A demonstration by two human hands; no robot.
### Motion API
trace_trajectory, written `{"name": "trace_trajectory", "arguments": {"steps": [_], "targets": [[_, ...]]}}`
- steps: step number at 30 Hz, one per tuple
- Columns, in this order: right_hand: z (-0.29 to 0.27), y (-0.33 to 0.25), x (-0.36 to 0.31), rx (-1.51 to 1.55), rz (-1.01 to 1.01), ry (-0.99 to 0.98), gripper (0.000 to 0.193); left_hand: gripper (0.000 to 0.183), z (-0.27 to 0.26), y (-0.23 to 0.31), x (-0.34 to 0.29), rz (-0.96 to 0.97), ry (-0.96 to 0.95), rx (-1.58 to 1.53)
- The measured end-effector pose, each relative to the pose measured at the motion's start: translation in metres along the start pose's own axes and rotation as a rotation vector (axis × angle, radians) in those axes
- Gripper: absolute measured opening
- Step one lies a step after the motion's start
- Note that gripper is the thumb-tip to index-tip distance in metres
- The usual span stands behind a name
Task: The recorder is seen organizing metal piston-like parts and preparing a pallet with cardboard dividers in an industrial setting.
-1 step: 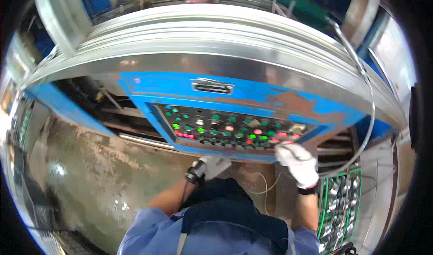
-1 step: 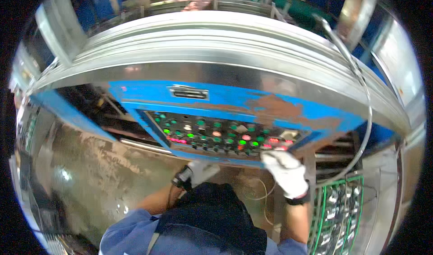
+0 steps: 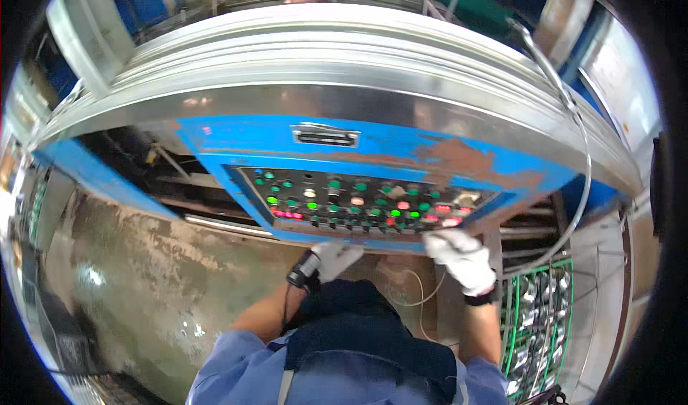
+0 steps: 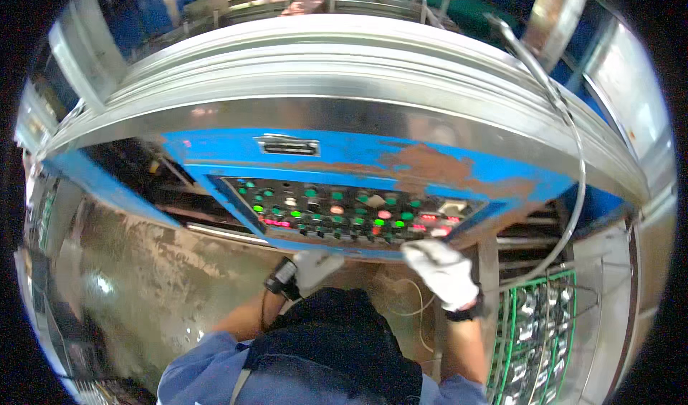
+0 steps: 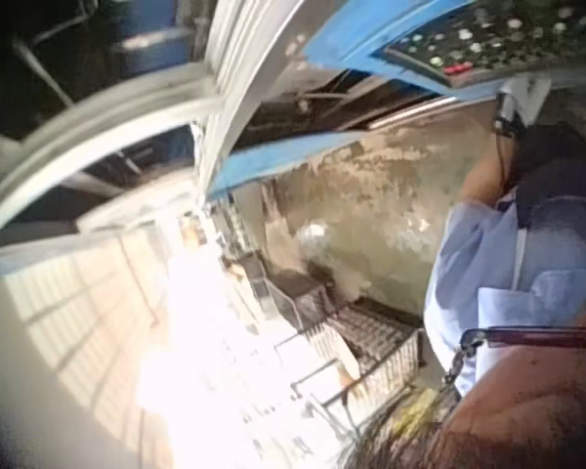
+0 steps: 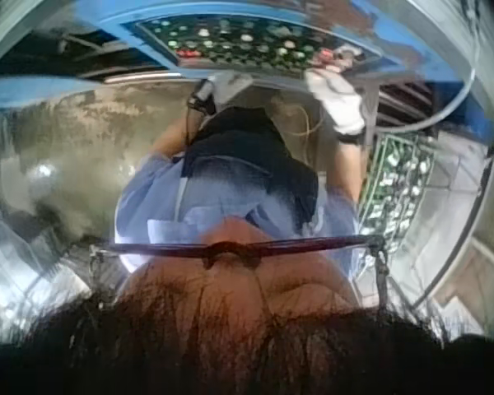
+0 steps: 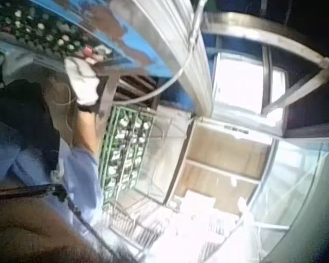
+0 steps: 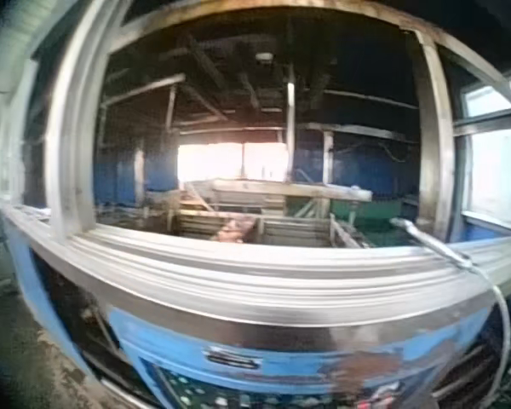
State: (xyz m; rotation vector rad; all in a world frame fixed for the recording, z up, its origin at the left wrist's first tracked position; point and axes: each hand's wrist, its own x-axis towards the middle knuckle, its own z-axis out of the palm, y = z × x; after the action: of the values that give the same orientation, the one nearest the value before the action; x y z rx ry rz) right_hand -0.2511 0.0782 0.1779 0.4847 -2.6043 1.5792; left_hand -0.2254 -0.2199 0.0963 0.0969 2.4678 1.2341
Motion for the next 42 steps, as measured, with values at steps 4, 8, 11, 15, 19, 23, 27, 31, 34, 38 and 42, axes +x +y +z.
{"name": "trace_trajectory", "arguments": {"steps": [4,8,11,15,19,23,27,31,34,38,42], "targets": [[0.029,0.029,-0.005,-0.314,-0.097,-0.321,0.027,0.058,0.006,-0.002,0.016,0.089,0.232,-0.74],[0.052,0.017,0.015,-0.276,-0.046,-0.301,0.03,0.076,-0.014,0.002,0.037,-0.119,0.239,-1.384],[0.066,0.02,0.04,-0.17,-0.131,-0.263,0.026,0.072,-0.024,-0.011,0.045,0.043,0.0,-1.545],[0.084,0.035,0.074,-0.123,0.044,-0.229,0.029,0.051,-0.026,-0.015,0.054,-0.008,-0.006,-1.568],[0.096,0.043,0.07,-0.208,0.067,-0.133,0.03,0.025,-0.025,-0.012,0.052,-0.127,0.301,-1.375],[0.081,0.032,0.055,-0.23,0.185,-0.239,0.036,0.034,-0.01,-0.017,0.051,-0.01,-0.267,-0.714],[0.057,0.081,-0.021,-0.332,0.124,-0.498,0.03,0.051,0.059,-0.012,0.057,0.073,-0.515,-0.012],[0.012,0.103,-0.146,-0.277,0.433,-0.388,0.034,0.051,0.101,0.083,0.048,0.029,-0.716,0.206],[-0.001,0.131,-0.273,-0.247,0.892,-0.013,0.051,0.048,0.158,0.096,0.053,0.072,-0.946,0.146],[-0.018,0.09,-0.41,-0.021,1.307,0.527,0.065,0.057,0.229,0.17,0.036,0.431,-0.942,0.43],[-0.002,0.063,-0.507,-0.044,1.463,0.842,0.065,0.056,0.311,0.239,0.01,0.677,-1.041,0.307]]}}
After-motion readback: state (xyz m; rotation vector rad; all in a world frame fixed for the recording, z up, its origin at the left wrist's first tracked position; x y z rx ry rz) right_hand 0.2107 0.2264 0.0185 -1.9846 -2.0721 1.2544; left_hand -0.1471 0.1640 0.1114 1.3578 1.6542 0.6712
